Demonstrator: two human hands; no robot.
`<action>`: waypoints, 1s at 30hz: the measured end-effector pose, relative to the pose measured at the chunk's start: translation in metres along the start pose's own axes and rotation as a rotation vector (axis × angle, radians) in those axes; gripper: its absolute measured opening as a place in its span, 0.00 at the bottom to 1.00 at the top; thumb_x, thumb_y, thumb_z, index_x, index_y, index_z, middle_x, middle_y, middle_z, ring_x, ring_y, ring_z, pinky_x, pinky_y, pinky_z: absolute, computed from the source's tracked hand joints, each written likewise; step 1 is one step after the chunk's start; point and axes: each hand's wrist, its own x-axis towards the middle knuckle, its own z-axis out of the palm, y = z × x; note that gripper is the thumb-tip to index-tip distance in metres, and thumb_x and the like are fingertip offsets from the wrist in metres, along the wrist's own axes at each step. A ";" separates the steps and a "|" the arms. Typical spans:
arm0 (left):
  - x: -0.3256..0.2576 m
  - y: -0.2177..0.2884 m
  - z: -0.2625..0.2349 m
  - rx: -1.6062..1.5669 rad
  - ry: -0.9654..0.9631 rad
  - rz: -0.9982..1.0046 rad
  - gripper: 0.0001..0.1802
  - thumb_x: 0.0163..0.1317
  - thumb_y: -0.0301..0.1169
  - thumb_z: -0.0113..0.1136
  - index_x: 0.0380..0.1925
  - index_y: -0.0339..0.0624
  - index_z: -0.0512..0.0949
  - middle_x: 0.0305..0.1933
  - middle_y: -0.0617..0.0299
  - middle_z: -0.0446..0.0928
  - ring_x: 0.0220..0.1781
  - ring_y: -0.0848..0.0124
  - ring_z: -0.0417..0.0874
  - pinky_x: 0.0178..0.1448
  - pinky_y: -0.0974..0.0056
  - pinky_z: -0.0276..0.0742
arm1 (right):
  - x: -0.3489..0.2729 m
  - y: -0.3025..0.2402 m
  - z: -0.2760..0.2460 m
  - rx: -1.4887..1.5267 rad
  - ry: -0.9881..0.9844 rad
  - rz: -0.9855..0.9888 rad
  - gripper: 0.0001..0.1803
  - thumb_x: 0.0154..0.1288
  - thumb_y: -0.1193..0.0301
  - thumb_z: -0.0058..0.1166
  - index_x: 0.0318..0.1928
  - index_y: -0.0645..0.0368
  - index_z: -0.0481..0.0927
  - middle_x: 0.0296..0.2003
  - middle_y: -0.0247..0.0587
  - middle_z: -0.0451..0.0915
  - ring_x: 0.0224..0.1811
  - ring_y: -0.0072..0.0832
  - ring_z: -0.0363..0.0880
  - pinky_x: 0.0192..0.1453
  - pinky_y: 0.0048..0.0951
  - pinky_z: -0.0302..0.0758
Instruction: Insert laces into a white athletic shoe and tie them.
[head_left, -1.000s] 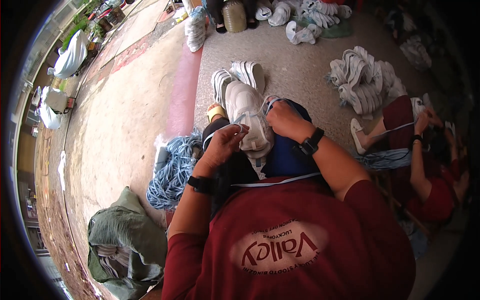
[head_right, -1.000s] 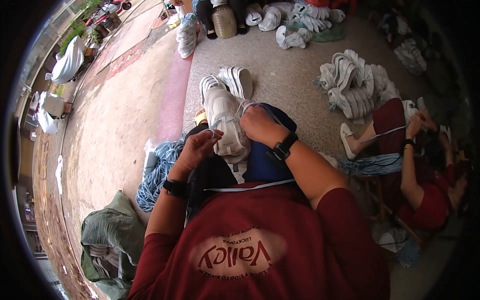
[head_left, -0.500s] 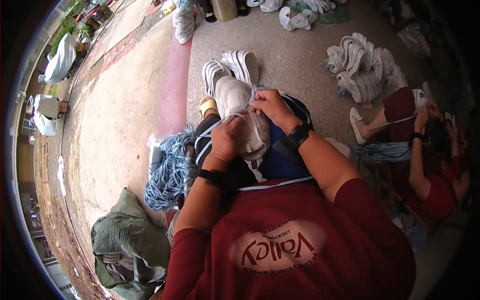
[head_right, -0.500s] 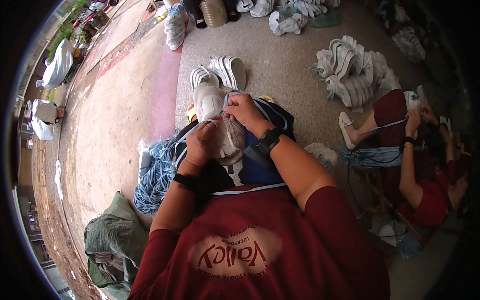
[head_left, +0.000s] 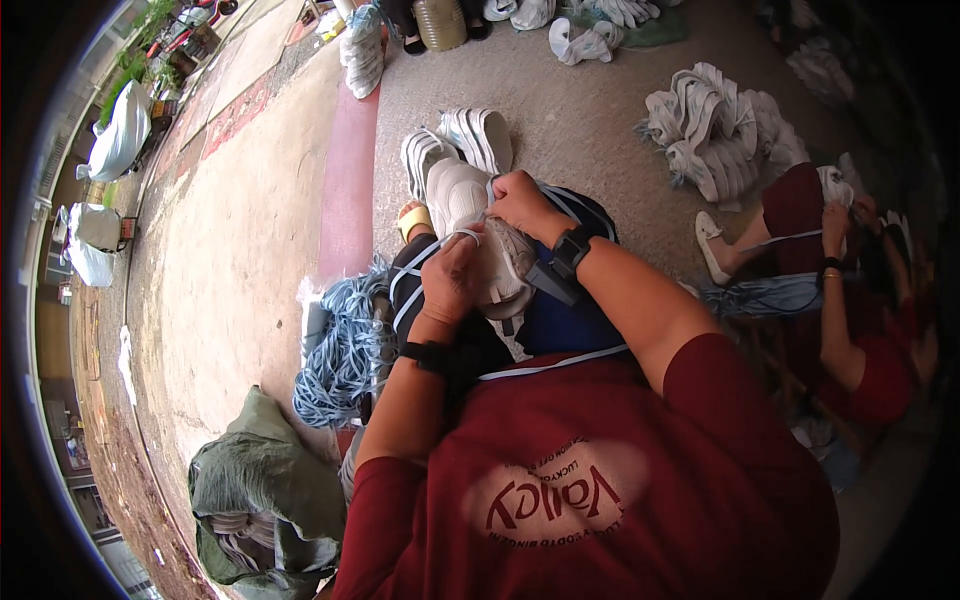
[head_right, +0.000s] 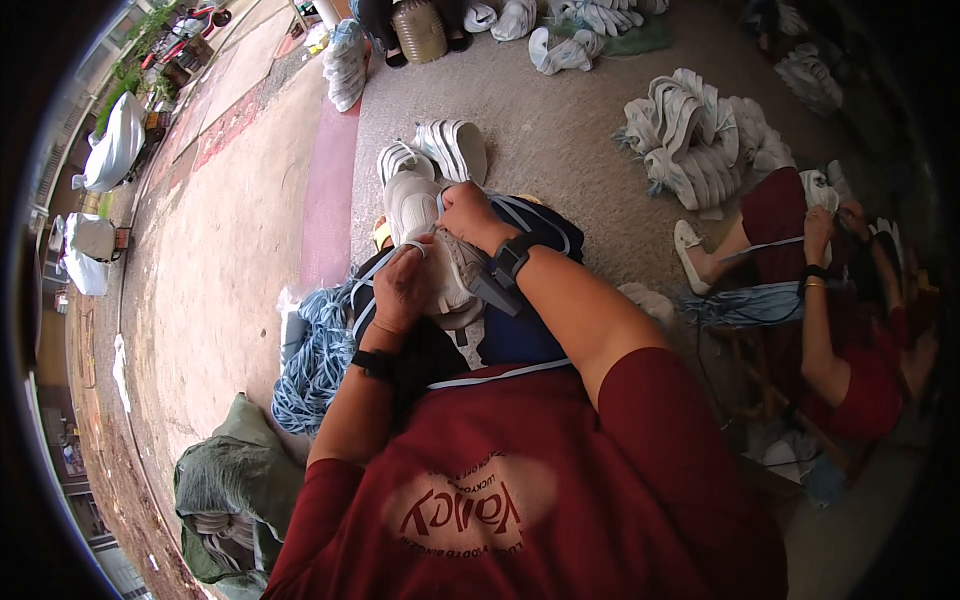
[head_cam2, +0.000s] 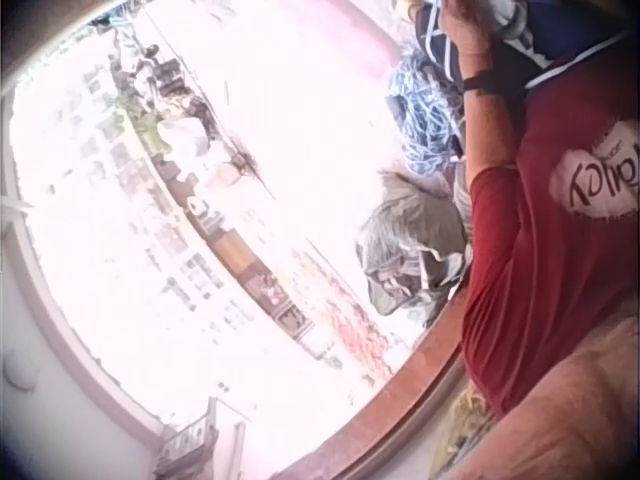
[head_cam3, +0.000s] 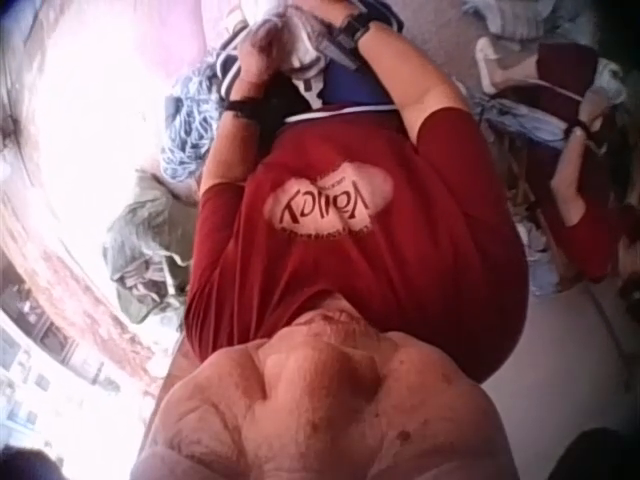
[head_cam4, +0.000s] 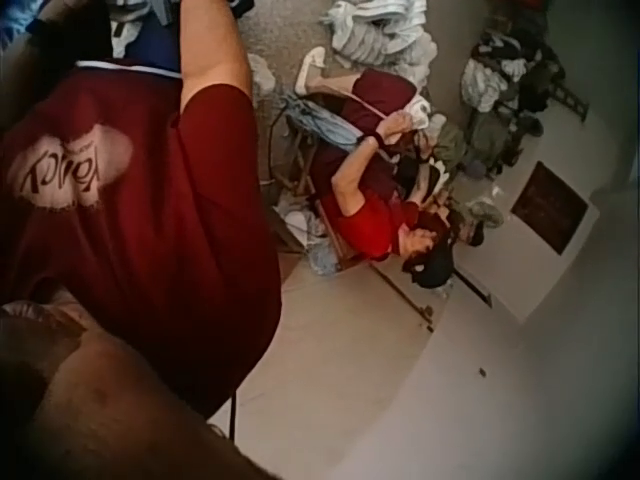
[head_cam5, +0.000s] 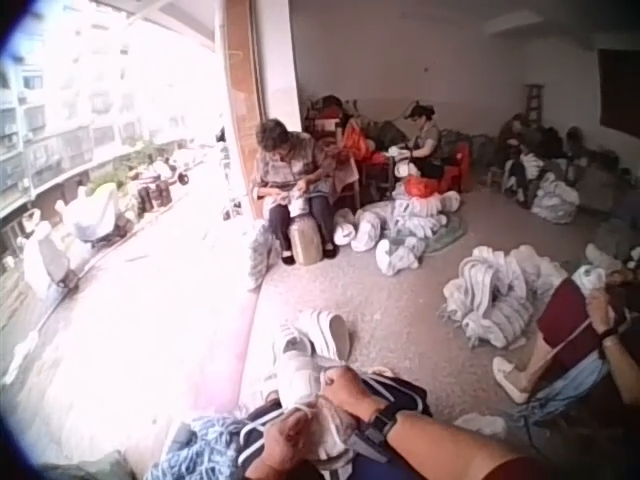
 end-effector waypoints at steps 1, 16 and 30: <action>-0.001 0.000 0.001 0.000 0.049 0.017 0.10 0.48 0.20 0.52 0.33 0.41 0.75 0.43 0.59 0.78 0.37 0.57 0.80 0.39 0.64 0.76 | 0.000 0.003 0.001 0.125 -0.022 0.204 0.10 0.45 0.73 0.58 0.18 0.63 0.70 0.19 0.53 0.75 0.23 0.47 0.75 0.27 0.38 0.69; -0.001 0.010 0.001 0.346 -0.062 0.147 0.09 0.47 0.26 0.54 0.31 0.43 0.74 0.32 0.59 0.76 0.29 0.60 0.78 0.32 0.61 0.75 | -0.024 -0.017 0.006 -0.328 -0.091 -0.157 0.07 0.50 0.72 0.56 0.23 0.63 0.76 0.26 0.52 0.77 0.37 0.47 0.74 0.43 0.39 0.72; 0.014 0.016 0.005 0.467 0.005 -0.058 0.05 0.48 0.32 0.59 0.26 0.48 0.77 0.26 0.59 0.73 0.28 0.59 0.79 0.29 0.58 0.74 | -0.024 0.000 0.000 0.055 -0.013 -0.017 0.05 0.46 0.78 0.49 0.23 0.65 0.77 0.24 0.55 0.76 0.30 0.46 0.78 0.34 0.36 0.72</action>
